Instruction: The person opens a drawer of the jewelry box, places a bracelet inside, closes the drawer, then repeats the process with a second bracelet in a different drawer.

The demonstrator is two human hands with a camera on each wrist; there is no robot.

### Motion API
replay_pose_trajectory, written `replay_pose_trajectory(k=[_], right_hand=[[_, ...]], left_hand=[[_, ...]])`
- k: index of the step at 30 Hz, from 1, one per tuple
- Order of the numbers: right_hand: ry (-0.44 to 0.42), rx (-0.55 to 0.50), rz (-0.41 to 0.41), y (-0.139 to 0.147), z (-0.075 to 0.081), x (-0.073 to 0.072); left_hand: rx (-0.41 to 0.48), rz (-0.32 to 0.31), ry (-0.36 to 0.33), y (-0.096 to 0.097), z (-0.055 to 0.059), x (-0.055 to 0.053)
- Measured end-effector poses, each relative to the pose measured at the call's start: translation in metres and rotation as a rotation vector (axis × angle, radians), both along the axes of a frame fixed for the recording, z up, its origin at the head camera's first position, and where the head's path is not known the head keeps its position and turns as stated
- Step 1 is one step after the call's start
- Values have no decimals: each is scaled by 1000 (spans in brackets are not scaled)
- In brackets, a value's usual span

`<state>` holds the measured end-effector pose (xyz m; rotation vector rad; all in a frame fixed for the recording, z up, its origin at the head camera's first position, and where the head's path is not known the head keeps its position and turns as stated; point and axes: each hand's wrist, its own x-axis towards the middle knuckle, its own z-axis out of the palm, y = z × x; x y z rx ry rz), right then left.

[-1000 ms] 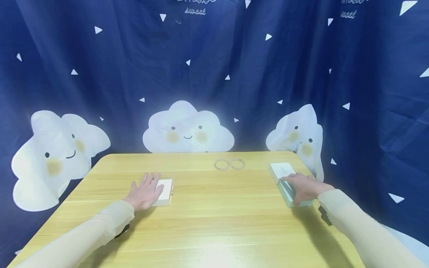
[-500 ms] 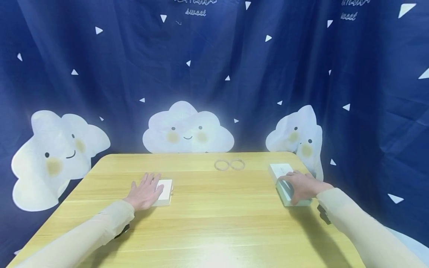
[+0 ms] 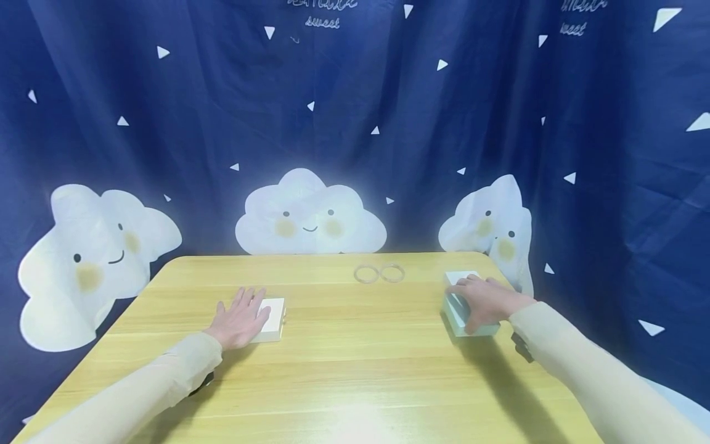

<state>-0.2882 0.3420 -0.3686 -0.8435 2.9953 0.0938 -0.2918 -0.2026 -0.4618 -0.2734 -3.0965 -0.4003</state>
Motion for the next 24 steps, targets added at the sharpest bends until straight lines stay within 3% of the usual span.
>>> replay_pose_trajectory(k=[10, 17, 24], right_hand=[[35, 2, 80, -32, 9, -1], [0, -1, 82, -51, 15, -5], [17, 45, 108, -64, 15, -11]], left_hand=[[-2, 0, 4, -1, -1, -1], [9, 0, 2, -1, -2, 0], [10, 10, -11, -1, -1, 0]])
